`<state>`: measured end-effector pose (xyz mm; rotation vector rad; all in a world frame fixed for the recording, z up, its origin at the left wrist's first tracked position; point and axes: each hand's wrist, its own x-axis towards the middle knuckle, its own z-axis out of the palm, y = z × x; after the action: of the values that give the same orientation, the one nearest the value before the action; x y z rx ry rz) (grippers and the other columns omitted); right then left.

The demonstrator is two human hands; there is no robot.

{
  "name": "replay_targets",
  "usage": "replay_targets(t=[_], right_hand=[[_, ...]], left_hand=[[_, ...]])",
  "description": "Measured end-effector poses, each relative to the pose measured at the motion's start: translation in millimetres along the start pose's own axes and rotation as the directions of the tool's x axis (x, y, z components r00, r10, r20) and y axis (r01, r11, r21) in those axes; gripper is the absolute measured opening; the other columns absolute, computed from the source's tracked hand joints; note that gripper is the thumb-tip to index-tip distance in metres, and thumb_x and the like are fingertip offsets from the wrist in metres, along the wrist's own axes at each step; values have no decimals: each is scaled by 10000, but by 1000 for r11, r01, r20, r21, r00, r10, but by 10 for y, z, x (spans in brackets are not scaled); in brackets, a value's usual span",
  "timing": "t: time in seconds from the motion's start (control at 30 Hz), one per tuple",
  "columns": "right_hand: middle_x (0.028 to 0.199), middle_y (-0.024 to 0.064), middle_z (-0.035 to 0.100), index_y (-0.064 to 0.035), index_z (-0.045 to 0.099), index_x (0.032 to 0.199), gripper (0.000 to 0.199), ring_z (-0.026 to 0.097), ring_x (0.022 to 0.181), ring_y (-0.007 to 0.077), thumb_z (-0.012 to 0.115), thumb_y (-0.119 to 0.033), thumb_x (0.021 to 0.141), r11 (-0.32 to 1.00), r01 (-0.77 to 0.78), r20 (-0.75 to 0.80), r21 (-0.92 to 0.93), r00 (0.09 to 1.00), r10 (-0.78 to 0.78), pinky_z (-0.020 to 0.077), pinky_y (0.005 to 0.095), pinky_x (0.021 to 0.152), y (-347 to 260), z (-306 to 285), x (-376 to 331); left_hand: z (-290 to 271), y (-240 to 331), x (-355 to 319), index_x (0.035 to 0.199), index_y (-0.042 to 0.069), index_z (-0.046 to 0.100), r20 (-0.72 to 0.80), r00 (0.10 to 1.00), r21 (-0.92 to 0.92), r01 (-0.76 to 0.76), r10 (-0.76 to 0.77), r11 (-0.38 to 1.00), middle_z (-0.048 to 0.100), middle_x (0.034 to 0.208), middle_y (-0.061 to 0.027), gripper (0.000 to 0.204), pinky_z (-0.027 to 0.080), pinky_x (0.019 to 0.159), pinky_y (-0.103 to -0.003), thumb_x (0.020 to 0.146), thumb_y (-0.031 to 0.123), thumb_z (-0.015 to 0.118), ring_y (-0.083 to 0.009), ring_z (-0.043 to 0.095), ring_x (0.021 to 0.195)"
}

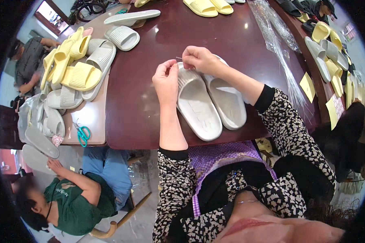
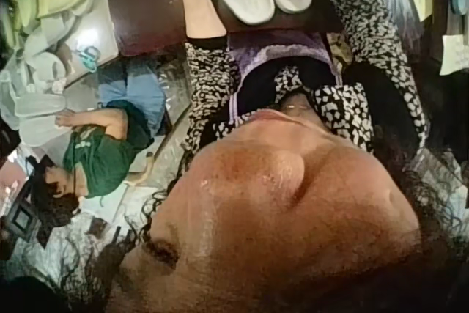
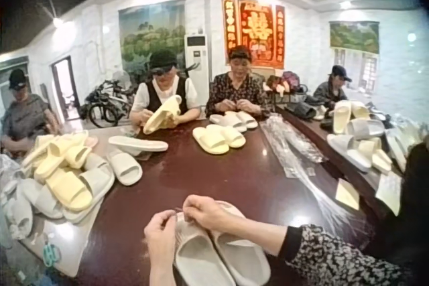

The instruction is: The person joins pairs of slippers together by threading and fastening plastic ties through them by hand.

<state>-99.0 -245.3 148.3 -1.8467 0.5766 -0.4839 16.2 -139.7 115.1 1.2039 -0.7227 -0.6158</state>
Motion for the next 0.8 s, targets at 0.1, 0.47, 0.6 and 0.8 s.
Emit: replay_targets(t=[0.1, 0.47, 0.6, 0.8], right_hand=[[741, 45, 602, -14, 543, 850, 96, 549, 690, 103, 499, -91, 886, 980, -83, -29, 178, 996, 89, 456, 241, 662, -22, -52, -58], [752, 63, 596, -18, 553, 846, 105, 576, 653, 133, 553, -120, 875, 775, -71, 71, 628, 997, 34, 489, 260, 640, -46, -96, -292], [759, 63, 594, -24, 551, 848, 105, 583, 668, 135, 545, -122, 884, 731, -81, -42, 677, 988, 148, 491, 260, 650, -33, -149, -352], [769, 54, 590, -33, 556, 847, 101, 576, 659, 125, 546, -124, 889, 791, -58, -113, 610, 981, 159, 489, 248, 646, -43, -110, -442]], left_hand=[[27, -22, -2, 943, -32, 631, 28, 999, 4, 31, -31, 1000, 606, 801, -11, 147, 437, 613, -208, 847, 69, 587, -61, 517, 688], [44, 174, -75, 919, -29, 631, 369, 905, 30, 215, -211, 976, 613, 763, -4, 143, 423, 576, -183, 851, 91, 594, -39, 520, 653], [59, 143, -70, 911, -17, 628, 387, 891, 60, 232, -237, 971, 613, 766, 5, 130, 403, 548, -169, 853, 95, 597, -25, 514, 644], [97, 138, -87, 916, -8, 629, 308, 918, -40, 277, -252, 960, 608, 769, 12, 127, 389, 535, -161, 852, 100, 611, -20, 510, 644]])
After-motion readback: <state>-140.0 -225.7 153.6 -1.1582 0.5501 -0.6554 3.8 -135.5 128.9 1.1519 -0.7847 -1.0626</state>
